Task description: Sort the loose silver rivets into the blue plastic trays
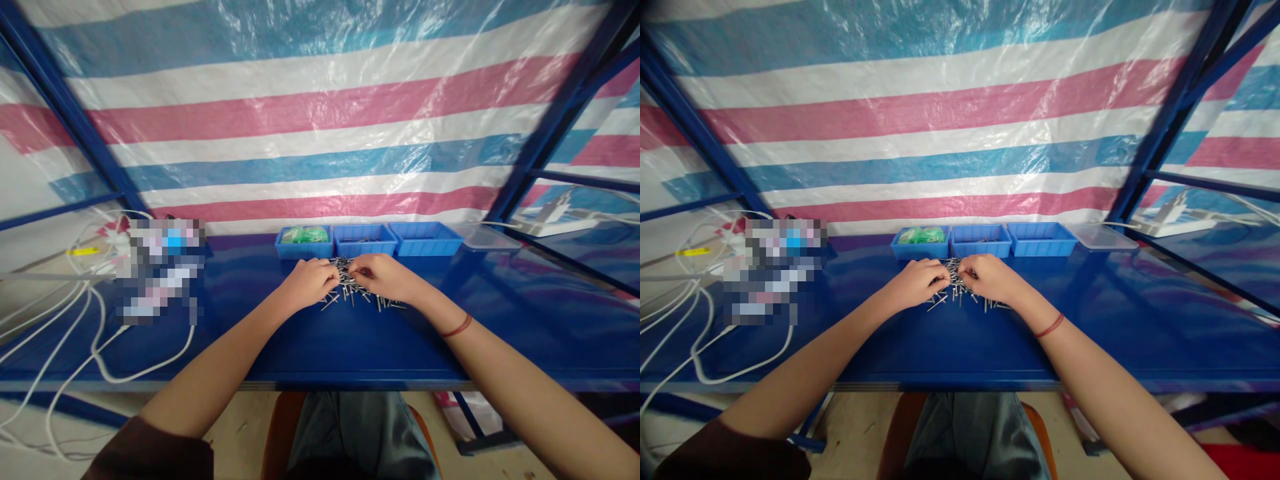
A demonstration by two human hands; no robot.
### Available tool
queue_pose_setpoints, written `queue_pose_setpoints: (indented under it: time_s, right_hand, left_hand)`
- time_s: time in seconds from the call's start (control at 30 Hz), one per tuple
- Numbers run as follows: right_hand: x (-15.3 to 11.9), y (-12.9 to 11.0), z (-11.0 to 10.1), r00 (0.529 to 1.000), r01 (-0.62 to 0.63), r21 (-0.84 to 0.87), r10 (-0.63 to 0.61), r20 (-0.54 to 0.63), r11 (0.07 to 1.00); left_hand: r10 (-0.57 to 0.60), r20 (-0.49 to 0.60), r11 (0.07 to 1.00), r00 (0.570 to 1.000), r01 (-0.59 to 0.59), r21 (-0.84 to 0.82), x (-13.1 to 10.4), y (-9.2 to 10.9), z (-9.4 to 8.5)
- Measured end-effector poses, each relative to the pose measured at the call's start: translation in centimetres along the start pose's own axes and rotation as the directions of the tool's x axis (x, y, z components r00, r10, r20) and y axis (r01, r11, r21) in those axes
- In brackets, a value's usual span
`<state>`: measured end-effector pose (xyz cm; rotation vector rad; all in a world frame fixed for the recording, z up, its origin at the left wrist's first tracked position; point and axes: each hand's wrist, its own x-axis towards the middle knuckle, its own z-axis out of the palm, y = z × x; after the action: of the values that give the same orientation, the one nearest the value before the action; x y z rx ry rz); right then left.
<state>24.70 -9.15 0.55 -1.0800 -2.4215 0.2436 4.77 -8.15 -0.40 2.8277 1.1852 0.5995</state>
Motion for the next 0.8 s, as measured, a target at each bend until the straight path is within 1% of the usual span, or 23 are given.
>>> queue_pose_setpoints:
  time_s: [0.03,0.1,0.2,0.3,0.4,0.5,0.63,0.7,0.8]
  right_hand:
    - [0.0,0.0,0.1,1.000,-0.020,0.026,0.020,-0.019,0.999]
    - [0.1,0.0,0.4,0.995,-0.058,0.111,0.066,-0.070,0.992]
    - [0.3,-0.1,0.8,0.979,-0.087,0.308,0.139,-0.151,0.947]
    - [0.6,-0.2,1.1,0.957,-0.080,0.475,0.201,-0.208,0.876]
    - [0.7,-0.1,1.2,0.944,-0.066,0.549,0.231,-0.237,0.833]
    - [0.7,0.0,1.3,0.938,-0.071,0.538,0.239,-0.249,0.840]
    - [0.6,-0.2,1.2,0.935,-0.043,0.452,0.196,-0.297,0.891]
    - [0.4,-0.5,1.0,0.933,-0.029,0.375,0.159,-0.322,0.927]
    - [0.2,-0.8,0.5,0.931,-0.023,0.222,0.102,-0.351,0.975]
  left_hand:
    - [-0.013,-0.024,0.999,1.000,0.013,-0.033,0.1,0.0,0.2]
    - [-0.061,-0.087,0.987,0.994,0.047,-0.151,0.3,0.1,0.7]
    - [-0.157,-0.168,0.930,0.973,0.089,-0.357,0.7,0.3,1.3]
    - [-0.226,-0.191,0.869,0.955,0.109,-0.483,0.9,0.4,1.9]
    - [-0.260,-0.191,0.821,0.947,0.112,-0.560,1.0,0.4,2.3]
    - [-0.277,-0.167,0.790,0.946,0.125,-0.601,1.0,0.5,2.4]
    - [-0.240,-0.126,0.797,0.963,0.121,-0.592,0.9,0.8,2.1]
    - [-0.242,-0.155,0.805,0.958,0.110,-0.583,0.9,0.8,2.0]
    - [-0.267,-0.244,0.820,0.932,0.087,-0.566,0.9,0.7,1.8]
